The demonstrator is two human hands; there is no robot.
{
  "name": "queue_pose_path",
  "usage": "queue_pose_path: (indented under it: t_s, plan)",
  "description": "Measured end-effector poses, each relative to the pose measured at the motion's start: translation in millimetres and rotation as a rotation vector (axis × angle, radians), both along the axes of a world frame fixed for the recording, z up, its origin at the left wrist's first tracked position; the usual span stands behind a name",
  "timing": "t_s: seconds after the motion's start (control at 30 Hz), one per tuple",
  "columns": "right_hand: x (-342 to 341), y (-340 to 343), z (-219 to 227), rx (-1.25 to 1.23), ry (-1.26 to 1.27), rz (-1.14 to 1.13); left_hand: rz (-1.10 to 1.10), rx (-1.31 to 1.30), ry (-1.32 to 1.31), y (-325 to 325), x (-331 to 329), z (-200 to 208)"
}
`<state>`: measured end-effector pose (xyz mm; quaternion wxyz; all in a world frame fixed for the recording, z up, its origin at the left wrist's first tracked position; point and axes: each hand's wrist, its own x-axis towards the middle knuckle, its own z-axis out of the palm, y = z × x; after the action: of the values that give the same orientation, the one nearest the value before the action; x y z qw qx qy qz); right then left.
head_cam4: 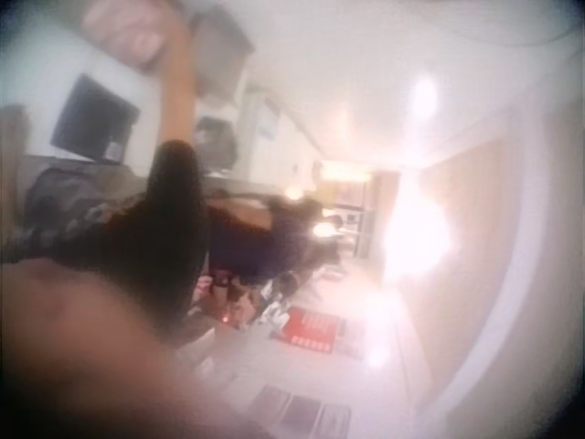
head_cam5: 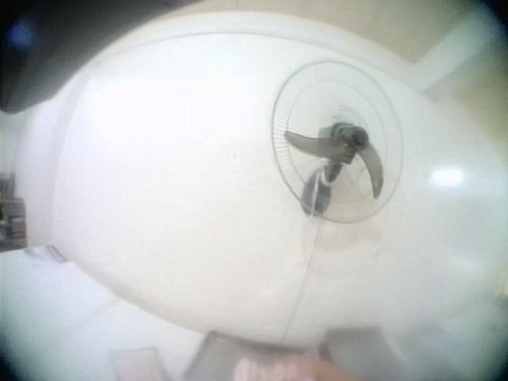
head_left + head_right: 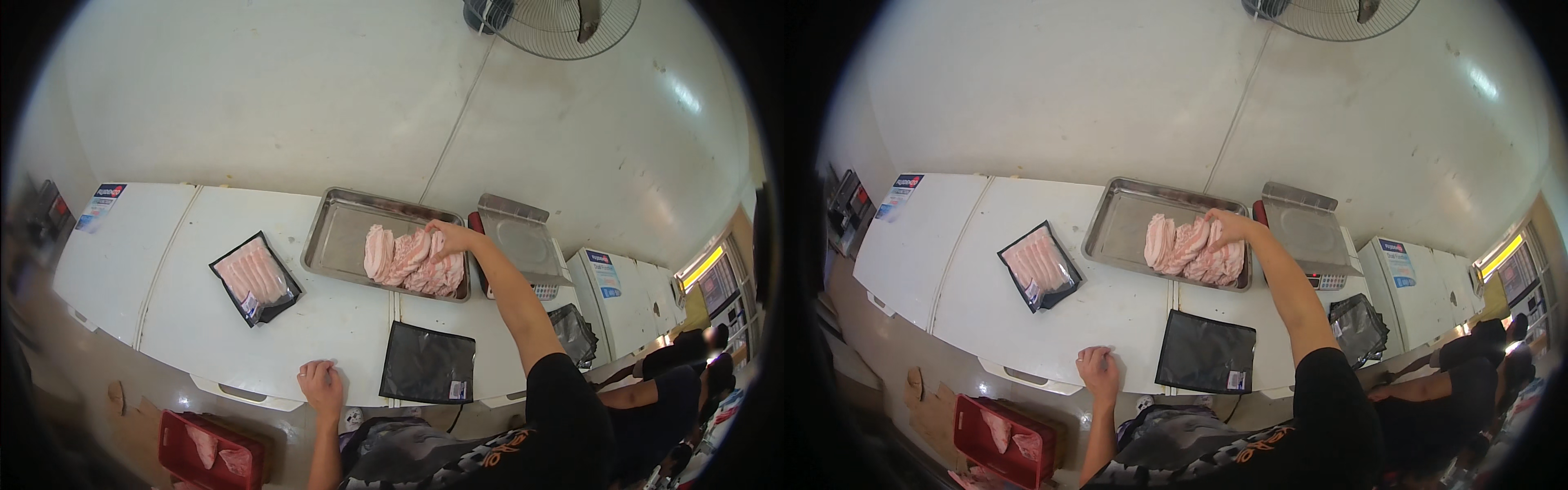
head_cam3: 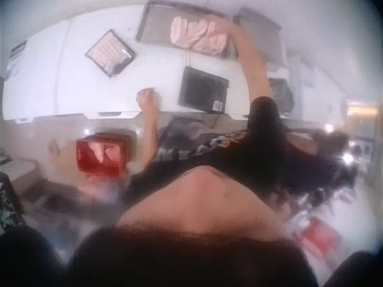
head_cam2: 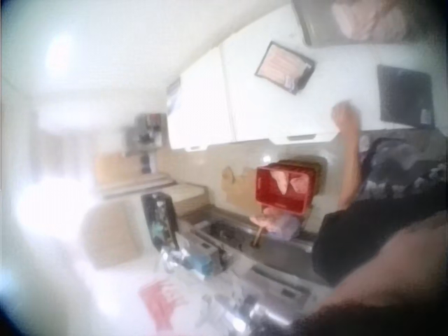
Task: The person places raw pork belly slices into black plastic vacuum-seal bags on a counter. They weigh the meat on a digital scale, arrange the slices, and seal the bags. The person repeats this process for multiple portions, stacking the sealed packages on the counter.
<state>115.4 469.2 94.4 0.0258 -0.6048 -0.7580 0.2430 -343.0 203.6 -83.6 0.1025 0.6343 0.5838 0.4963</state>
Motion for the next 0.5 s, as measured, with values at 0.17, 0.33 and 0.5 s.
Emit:
queue_pose_path:
  t_s: [0.17,0.33,0.5]
  plan:
    - [-2,-17,15,0.284,0.026,0.031,-0.012,0.007,-0.022,-1,-1,2]
    - [15,-37,24,0.2,0.27,-0.132,-0.03,-0.001,0.023,-1,-1,3]
    - [42,-95,-1,0.03,0.851,-0.507,-0.036,-0.011,0.047,-1,0,1]
